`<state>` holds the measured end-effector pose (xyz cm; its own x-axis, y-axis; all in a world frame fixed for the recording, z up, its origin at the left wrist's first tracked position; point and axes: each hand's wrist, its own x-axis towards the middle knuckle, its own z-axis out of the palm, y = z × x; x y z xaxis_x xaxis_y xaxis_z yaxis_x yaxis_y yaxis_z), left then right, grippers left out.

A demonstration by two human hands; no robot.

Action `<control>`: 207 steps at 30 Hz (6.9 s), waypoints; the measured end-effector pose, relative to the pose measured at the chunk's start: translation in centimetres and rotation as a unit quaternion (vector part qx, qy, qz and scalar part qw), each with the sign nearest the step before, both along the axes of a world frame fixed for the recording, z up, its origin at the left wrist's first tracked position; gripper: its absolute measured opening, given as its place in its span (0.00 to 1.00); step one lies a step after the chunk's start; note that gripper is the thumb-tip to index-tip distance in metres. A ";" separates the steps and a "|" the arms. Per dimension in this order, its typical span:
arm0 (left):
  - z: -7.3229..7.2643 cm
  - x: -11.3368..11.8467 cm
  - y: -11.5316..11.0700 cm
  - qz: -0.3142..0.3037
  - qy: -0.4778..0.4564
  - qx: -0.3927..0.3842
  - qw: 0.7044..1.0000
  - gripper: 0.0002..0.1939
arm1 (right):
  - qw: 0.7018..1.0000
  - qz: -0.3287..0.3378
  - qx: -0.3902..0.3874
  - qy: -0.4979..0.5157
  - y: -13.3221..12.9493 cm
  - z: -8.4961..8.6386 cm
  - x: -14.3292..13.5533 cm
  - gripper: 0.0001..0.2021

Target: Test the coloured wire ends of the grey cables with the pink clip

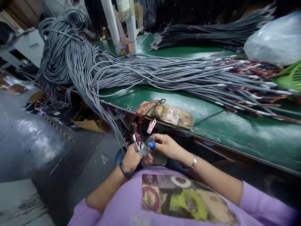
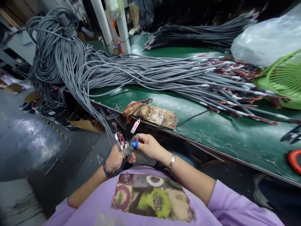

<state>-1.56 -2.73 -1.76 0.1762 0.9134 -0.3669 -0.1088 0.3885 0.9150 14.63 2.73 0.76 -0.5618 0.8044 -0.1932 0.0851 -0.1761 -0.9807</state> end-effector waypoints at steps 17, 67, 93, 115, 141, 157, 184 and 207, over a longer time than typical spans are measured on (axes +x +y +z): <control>0.6 0.6 0.0 0.077 0.016 -0.020 0.997 0.18 | 0.999 -0.014 0.036 -0.030 -0.4 -0.5 0.1 0.11; 2.2 0.6 3.0 0.057 -0.135 -0.116 0.982 0.18 | 0.906 -0.205 -0.258 0.266 3.0 -0.9 -2.4 0.15; 2.3 1.6 0.9 0.109 -0.069 -0.008 0.992 0.15 | 0.914 -0.153 -0.247 0.284 2.7 -1.3 -1.5 0.11; 1.8 1.8 1.9 0.132 -0.083 -0.041 0.987 0.13 | 0.895 -0.206 -0.226 0.324 3.3 -2.0 -2.6 0.19; 2.6 1.7 0.8 0.133 -0.002 0.025 0.991 0.19 | 0.896 -0.148 -0.268 0.322 3.0 -1.4 -1.7 0.15; 2.3 2.0 1.5 0.166 -0.061 -0.013 0.984 0.18 | 0.888 -0.155 -0.269 0.339 3.3 -1.7 -2.4 0.15; 2.4 2.2 1.4 0.208 -0.043 0.016 0.977 0.18 | 0.899 -0.165 -0.233 0.331 2.8 -1.7 -2.4 0.16; 0.8 1.1 0.6 0.160 -0.025 0.008 0.987 0.18 | 0.931 0.001 -0.259 0.256 1.8 -2.3 -0.2 0.17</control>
